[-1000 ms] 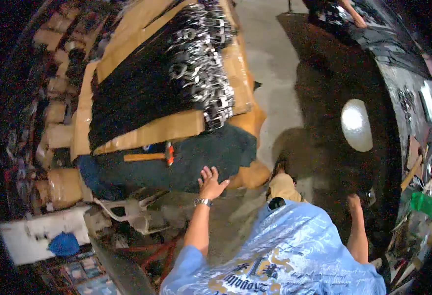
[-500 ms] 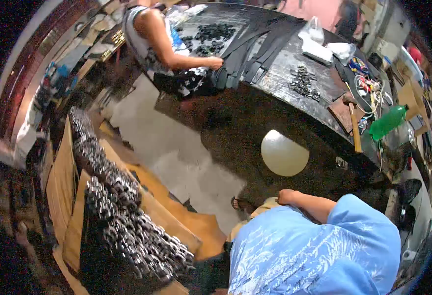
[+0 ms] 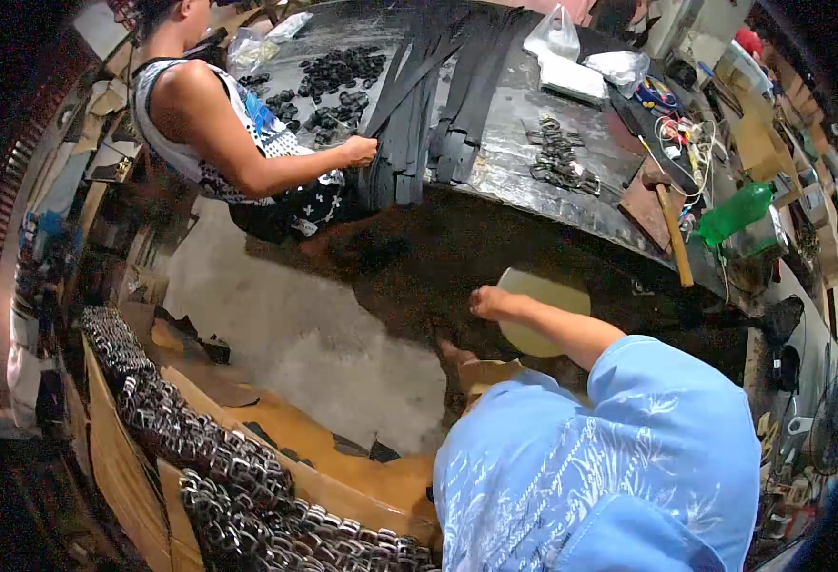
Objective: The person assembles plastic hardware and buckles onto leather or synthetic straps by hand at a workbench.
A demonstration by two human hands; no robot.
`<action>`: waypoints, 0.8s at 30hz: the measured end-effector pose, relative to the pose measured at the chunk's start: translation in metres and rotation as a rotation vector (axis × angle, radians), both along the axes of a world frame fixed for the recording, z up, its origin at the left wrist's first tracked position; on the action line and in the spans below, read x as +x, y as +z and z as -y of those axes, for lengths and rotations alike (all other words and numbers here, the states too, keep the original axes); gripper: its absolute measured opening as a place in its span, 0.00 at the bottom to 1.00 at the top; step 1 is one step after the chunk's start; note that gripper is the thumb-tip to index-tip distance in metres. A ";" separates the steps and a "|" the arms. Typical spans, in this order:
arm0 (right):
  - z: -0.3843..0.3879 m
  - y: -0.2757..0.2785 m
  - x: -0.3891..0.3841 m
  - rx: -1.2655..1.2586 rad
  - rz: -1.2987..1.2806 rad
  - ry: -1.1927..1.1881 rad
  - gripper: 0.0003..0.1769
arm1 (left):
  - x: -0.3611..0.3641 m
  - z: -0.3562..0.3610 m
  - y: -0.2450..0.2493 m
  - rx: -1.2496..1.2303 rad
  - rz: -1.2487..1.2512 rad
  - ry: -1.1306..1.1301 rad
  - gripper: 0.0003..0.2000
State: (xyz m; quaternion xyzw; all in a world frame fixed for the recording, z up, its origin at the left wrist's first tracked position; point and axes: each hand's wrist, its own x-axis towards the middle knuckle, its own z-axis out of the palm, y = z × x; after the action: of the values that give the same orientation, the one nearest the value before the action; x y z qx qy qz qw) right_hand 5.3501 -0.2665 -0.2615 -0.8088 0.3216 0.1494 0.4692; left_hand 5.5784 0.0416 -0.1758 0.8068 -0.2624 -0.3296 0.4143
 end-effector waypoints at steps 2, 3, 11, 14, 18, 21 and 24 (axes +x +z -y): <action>0.032 0.006 0.027 -0.094 0.105 -0.003 0.13 | 0.029 0.045 -0.001 -0.032 -0.075 -0.027 0.32; 0.046 0.011 0.044 -0.202 0.119 0.018 0.12 | 0.043 0.066 -0.002 -0.041 -0.112 -0.037 0.31; 0.150 0.075 0.099 -0.465 0.245 -0.214 0.14 | 0.153 0.236 -0.026 -0.196 -0.585 0.001 0.26; 0.202 0.059 0.095 -0.498 0.124 -0.278 0.16 | 0.187 0.295 -0.043 -0.245 -0.846 0.011 0.25; 0.225 0.065 0.094 -0.608 0.114 -0.452 0.13 | 0.228 0.374 -0.067 -0.292 -1.374 0.003 0.22; 0.230 0.033 0.084 -0.680 0.128 -0.488 0.12 | 0.248 0.427 -0.086 -0.240 -1.786 -0.017 0.20; 0.210 0.048 0.099 -0.823 0.013 -0.600 0.12 | 0.262 0.466 -0.097 -0.136 -2.086 -0.040 0.19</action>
State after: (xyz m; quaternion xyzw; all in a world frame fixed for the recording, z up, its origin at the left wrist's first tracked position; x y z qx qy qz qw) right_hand 5.4494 -0.4769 -0.2139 -0.7994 0.5691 -0.1362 0.1359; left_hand 5.8406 -0.4243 -0.2728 0.0926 0.1941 -0.8536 0.4744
